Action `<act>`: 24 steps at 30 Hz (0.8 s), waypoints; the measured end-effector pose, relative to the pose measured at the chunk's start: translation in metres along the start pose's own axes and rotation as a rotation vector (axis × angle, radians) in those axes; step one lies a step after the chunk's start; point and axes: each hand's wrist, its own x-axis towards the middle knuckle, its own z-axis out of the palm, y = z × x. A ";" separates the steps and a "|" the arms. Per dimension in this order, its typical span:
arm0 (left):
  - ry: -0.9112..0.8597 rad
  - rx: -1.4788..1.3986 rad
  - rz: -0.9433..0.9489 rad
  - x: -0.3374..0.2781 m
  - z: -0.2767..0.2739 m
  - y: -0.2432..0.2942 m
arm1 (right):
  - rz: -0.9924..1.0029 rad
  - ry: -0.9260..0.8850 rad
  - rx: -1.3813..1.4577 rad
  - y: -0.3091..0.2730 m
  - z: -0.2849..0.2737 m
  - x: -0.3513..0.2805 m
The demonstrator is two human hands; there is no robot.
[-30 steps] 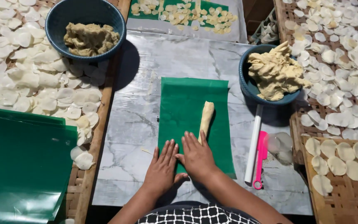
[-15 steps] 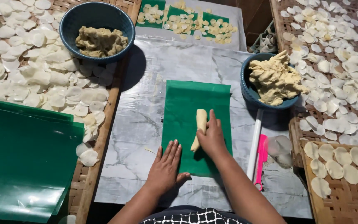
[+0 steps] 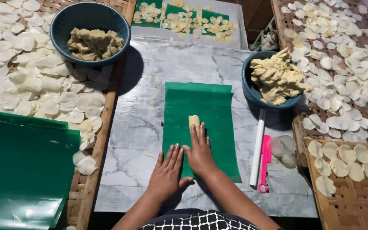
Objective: Rolling out small portions of dough into thin strips using a rolling pin on a plastic mat
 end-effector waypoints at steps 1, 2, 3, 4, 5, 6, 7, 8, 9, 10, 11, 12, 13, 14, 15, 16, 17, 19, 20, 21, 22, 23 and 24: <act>-0.005 -0.002 0.008 -0.002 0.003 0.000 | 0.008 0.004 0.001 -0.004 -0.025 -0.006; -0.015 0.004 0.003 -0.004 0.005 -0.001 | 0.042 0.051 0.063 -0.009 -0.050 -0.013; -0.017 0.014 -0.005 -0.004 0.009 -0.002 | 0.067 0.099 0.123 -0.013 -0.075 -0.016; -0.015 0.015 0.001 -0.001 0.007 -0.004 | 0.067 0.105 0.122 -0.004 -0.094 -0.028; -0.010 0.013 0.004 -0.001 0.005 -0.003 | 0.158 0.230 -0.059 0.005 -0.113 -0.041; -0.005 0.011 0.008 -0.001 0.004 -0.003 | 0.247 0.354 -0.242 0.014 -0.131 -0.055; -0.006 0.010 0.004 -0.001 0.004 -0.003 | 0.246 0.349 -0.242 0.036 -0.132 -0.069; -0.003 0.019 0.001 -0.002 0.005 -0.003 | 0.376 0.301 -0.365 0.059 -0.134 -0.083; -0.002 0.028 0.006 -0.003 0.006 -0.002 | 0.513 0.255 -0.487 0.081 -0.135 -0.101; -0.007 0.026 0.010 -0.005 0.007 -0.003 | 0.519 0.254 -0.487 0.088 -0.131 -0.106; -0.008 0.061 0.011 -0.004 0.009 -0.004 | 0.547 0.268 -0.476 0.097 -0.130 -0.110; -0.009 0.096 0.013 -0.003 0.010 -0.005 | 0.575 0.282 -0.466 0.105 -0.129 -0.115; -0.010 0.095 0.023 0.005 -0.001 -0.002 | 0.584 0.288 -0.466 0.108 -0.128 -0.115; -0.055 0.026 -0.033 0.012 -0.013 0.001 | 0.613 0.280 -0.481 0.110 -0.128 -0.116; -0.104 -0.042 -0.091 0.017 -0.025 0.003 | 0.641 0.268 -0.494 0.112 -0.127 -0.117; -0.107 -0.042 -0.084 0.026 -0.032 0.005 | 0.649 0.271 -0.493 0.113 -0.127 -0.120; -0.060 -0.083 -0.134 0.036 -0.038 0.005 | 0.646 0.293 -0.491 0.114 -0.128 -0.119; -0.013 -0.123 -0.190 0.058 -0.038 0.002 | 0.639 0.311 -0.487 0.117 -0.127 -0.120; 0.050 -0.176 -0.180 0.068 -0.032 -0.001 | 0.659 0.303 -0.535 0.118 -0.126 -0.122; 0.116 -0.227 -0.167 0.080 -0.025 -0.005 | 0.679 0.298 -0.583 0.120 -0.125 -0.123; 0.118 -0.223 -0.169 0.092 -0.013 -0.008 | 0.675 0.299 -0.580 0.120 -0.122 -0.122; 0.101 -0.303 -0.229 0.106 0.000 -0.010 | 0.690 0.278 -0.615 0.120 -0.121 -0.121; 0.084 -0.383 -0.288 0.119 0.013 -0.013 | 0.704 0.257 -0.649 0.120 -0.120 -0.120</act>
